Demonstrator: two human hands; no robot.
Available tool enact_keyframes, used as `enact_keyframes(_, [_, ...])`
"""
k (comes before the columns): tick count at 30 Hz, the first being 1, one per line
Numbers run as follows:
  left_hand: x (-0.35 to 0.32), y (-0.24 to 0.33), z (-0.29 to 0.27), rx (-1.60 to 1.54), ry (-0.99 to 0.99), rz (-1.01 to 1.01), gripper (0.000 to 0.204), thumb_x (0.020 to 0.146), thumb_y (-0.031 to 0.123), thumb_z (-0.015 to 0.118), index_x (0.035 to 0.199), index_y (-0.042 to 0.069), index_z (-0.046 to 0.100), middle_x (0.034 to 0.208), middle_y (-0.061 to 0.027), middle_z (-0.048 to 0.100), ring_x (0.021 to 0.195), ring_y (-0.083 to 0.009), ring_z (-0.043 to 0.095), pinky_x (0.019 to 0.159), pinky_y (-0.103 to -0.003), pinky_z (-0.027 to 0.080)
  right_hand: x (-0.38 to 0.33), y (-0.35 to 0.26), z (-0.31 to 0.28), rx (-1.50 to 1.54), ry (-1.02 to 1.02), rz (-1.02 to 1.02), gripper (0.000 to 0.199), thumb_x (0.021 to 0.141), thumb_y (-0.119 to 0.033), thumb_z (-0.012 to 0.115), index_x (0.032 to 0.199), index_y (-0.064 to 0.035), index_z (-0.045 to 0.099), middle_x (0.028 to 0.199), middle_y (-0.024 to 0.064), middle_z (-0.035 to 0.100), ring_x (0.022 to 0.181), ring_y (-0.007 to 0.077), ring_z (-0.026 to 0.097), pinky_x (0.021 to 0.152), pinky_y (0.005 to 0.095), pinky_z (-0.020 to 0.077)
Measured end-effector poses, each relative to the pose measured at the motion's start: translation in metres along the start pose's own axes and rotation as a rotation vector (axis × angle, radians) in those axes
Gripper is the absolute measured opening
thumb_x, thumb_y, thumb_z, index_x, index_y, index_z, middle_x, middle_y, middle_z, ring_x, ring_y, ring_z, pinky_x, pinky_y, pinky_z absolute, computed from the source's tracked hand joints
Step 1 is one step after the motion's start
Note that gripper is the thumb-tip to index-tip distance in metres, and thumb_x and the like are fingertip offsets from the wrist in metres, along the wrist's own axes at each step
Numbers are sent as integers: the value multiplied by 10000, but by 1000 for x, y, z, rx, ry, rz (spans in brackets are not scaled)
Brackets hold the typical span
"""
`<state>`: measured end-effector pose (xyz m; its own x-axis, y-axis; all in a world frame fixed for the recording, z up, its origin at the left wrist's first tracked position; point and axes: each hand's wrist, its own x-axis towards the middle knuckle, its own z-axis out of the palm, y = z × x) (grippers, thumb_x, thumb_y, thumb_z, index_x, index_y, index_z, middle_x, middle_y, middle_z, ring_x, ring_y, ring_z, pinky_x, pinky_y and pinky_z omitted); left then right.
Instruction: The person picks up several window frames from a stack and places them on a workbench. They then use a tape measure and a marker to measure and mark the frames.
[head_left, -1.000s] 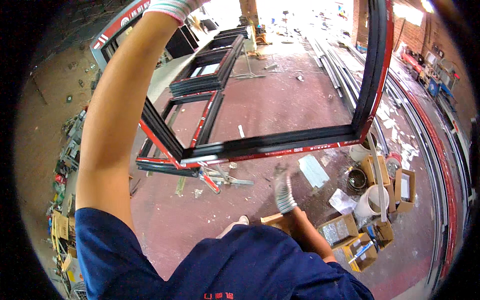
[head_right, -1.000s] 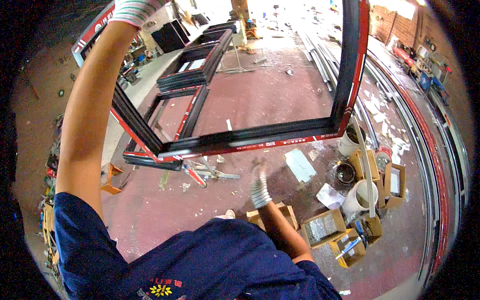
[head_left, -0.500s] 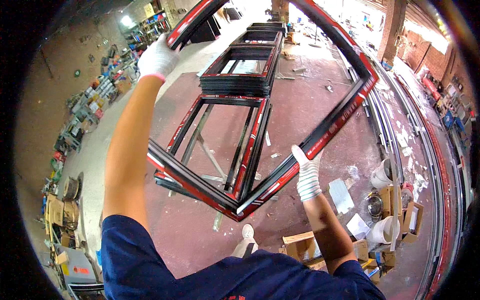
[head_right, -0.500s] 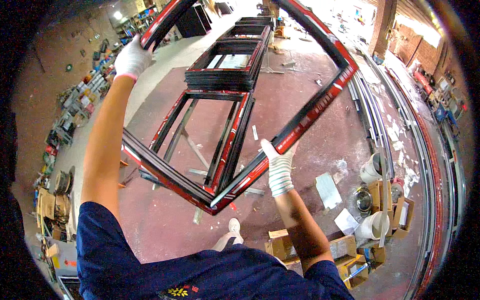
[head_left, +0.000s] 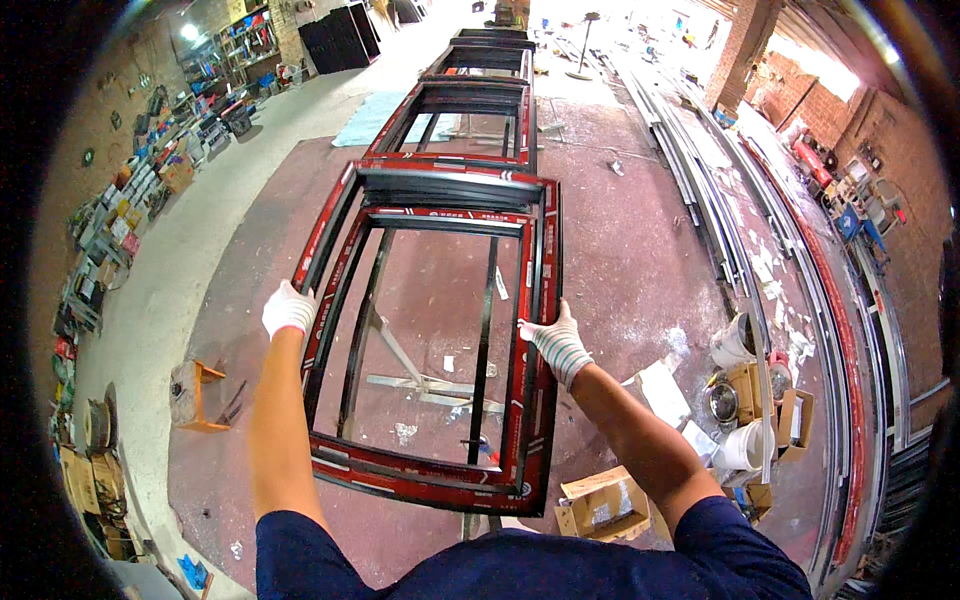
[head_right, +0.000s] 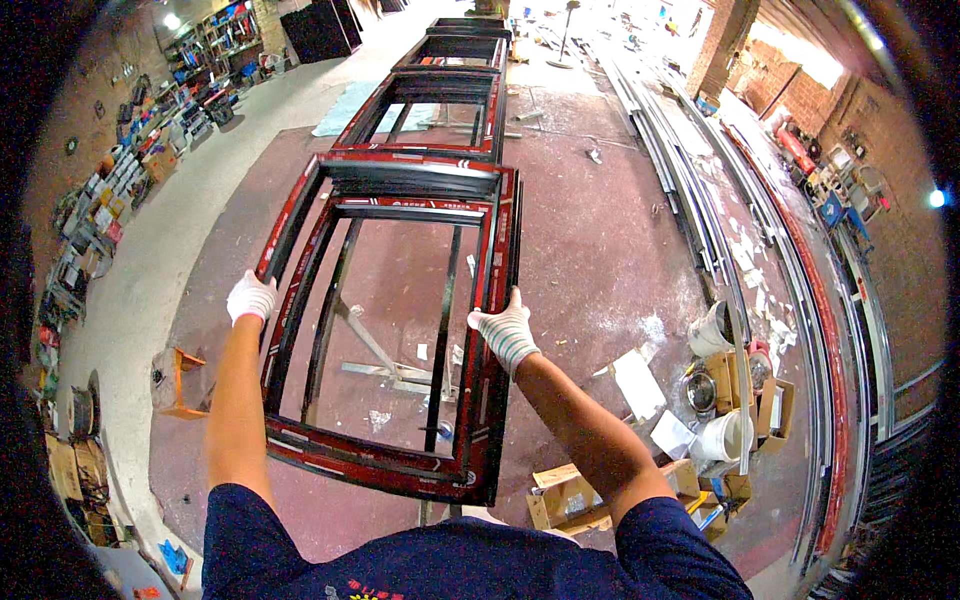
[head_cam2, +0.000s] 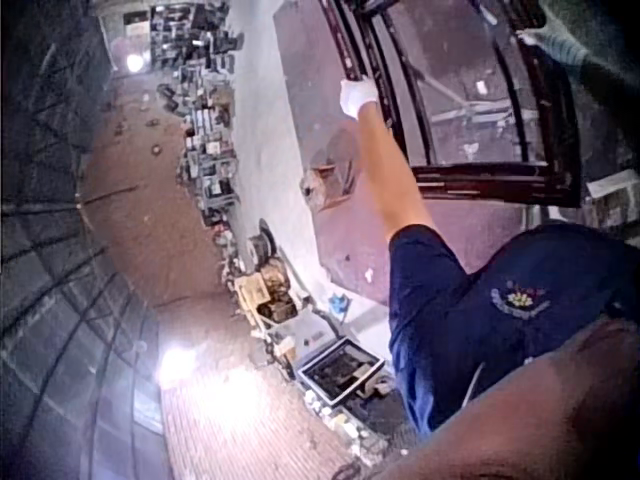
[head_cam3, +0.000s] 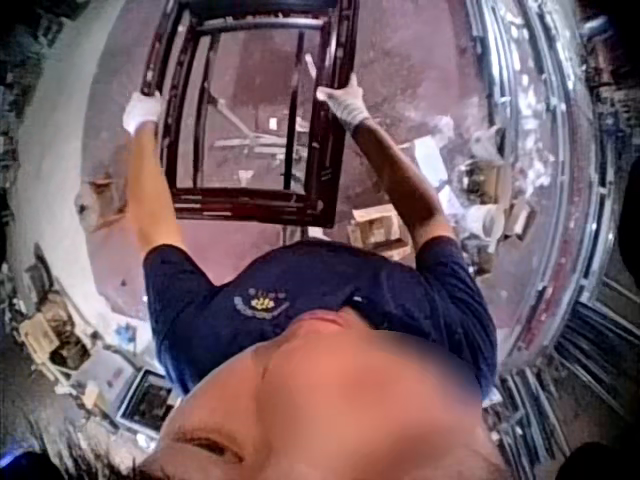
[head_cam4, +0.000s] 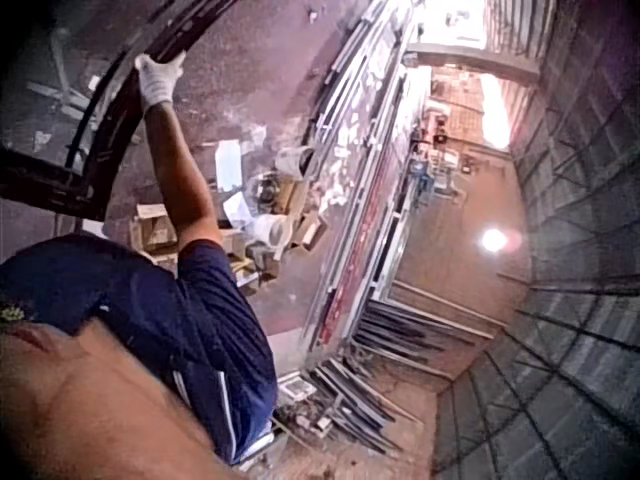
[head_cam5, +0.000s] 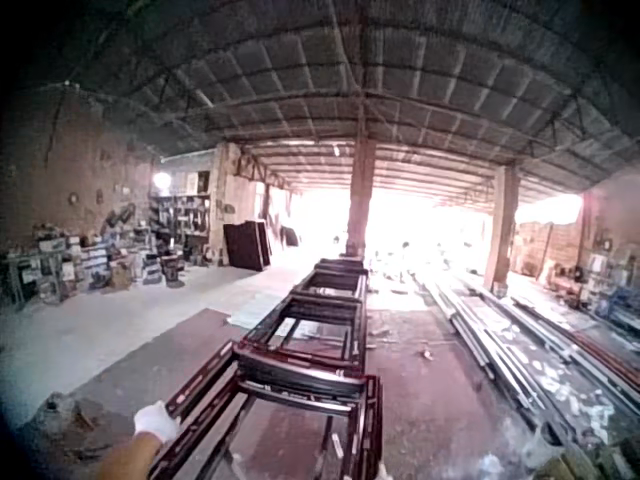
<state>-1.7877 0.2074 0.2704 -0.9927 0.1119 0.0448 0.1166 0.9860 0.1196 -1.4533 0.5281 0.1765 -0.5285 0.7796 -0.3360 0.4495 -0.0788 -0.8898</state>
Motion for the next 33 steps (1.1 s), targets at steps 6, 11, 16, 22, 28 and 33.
enact_keyframes(6, [11,-15,57,70,-113,-36,507,910,488,661,1181,61,622,1126,-210,729,1076,-363,705,952,-454,553,10,1,31,-250,69,-20,1045,666,-212,898,1520,-22,326,1346,215,546,1278,335,547,1066,404,479])
enact_keyframes(11, [11,-11,57,28,-191,-12,546,929,480,634,1237,30,603,1165,-232,712,1110,-376,687,962,-474,538,3,2,34,-149,73,-91,993,665,-134,856,1490,16,326,1199,172,582,1085,275,594,942,373,520])
enact_keyframes(16, [22,-17,59,104,-193,-26,535,928,504,625,1220,55,610,1166,-222,715,1108,-365,692,963,-451,546,9,11,33,-55,-30,-71,1184,663,-133,862,1612,-52,158,1382,189,444,1205,319,559,1036,372,499])
enact_keyframes(22, [27,-26,63,107,-173,-24,569,926,522,619,1234,44,608,1175,-226,710,1118,-371,686,971,-453,543,15,9,45,-138,0,-86,1202,656,-171,886,1621,-102,173,1454,188,450,1254,339,561,1072,389,491])
enact_keyframes(28, [26,-25,69,59,-180,42,738,887,576,640,1334,1,520,1233,-275,674,1164,-387,661,1009,-478,517,8,18,28,-46,-4,-172,1023,726,-245,856,1564,-25,311,1406,242,509,1249,357,574,1072,398,477])
enact_keyframes(33, [-41,-2,74,0,223,280,818,858,449,716,1494,38,406,1400,-239,528,1340,-394,482,1152,-489,355,-35,101,-32,52,66,-306,792,899,-338,751,1507,28,399,1481,274,456,1380,380,459,1170,410,361])
